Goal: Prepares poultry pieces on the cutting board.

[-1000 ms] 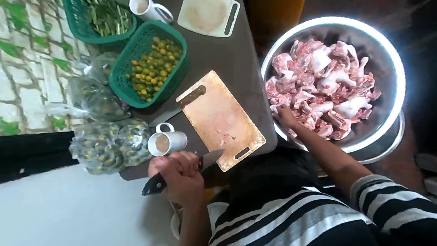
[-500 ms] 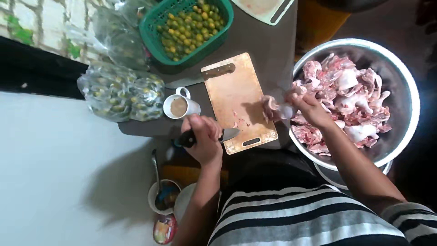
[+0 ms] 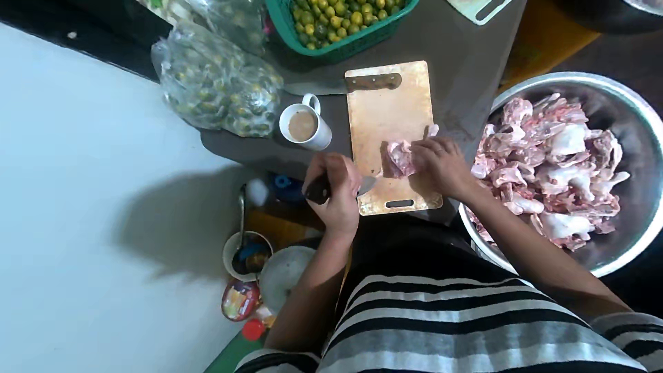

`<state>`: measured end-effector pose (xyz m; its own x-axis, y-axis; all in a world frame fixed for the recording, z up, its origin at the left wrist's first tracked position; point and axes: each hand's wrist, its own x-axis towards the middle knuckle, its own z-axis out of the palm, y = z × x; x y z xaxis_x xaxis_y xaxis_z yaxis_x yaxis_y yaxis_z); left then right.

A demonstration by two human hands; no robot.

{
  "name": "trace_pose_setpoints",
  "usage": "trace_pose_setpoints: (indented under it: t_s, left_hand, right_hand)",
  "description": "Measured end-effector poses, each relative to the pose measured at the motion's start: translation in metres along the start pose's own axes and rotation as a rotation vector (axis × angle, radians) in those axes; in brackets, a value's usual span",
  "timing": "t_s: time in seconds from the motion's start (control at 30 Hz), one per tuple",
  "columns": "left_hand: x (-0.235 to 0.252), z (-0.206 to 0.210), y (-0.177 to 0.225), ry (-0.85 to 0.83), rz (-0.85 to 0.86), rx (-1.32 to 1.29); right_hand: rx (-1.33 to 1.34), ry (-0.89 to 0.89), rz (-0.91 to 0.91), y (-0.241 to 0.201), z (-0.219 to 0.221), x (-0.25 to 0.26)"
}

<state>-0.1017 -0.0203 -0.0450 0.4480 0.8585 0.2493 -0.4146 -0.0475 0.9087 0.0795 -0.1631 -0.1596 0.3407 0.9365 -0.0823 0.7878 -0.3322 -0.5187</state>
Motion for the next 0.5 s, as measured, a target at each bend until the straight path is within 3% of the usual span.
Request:
trace_pose_setpoints:
  t_s: [0.2, 0.27, 0.43, 0.5]
  left_hand:
    - [0.005, 0.006, -0.001, -0.014, -0.010, -0.009]
    - [0.007, 0.007, 0.002, -0.011, 0.016, -0.024]
    - [0.009, -0.003, 0.015, 0.056, 0.093, -0.016]
    - [0.007, -0.006, 0.018, 0.070, 0.106, -0.009]
  right_hand:
    - [-0.162, -0.025, -0.089, -0.002, 0.008, 0.020]
    - [-0.010, -0.032, -0.045, -0.012, 0.002, 0.024]
    - [0.769, -0.175, 0.358, -0.029, -0.013, 0.024]
    - [0.649, -0.203, 0.414, -0.016, -0.013, 0.030]
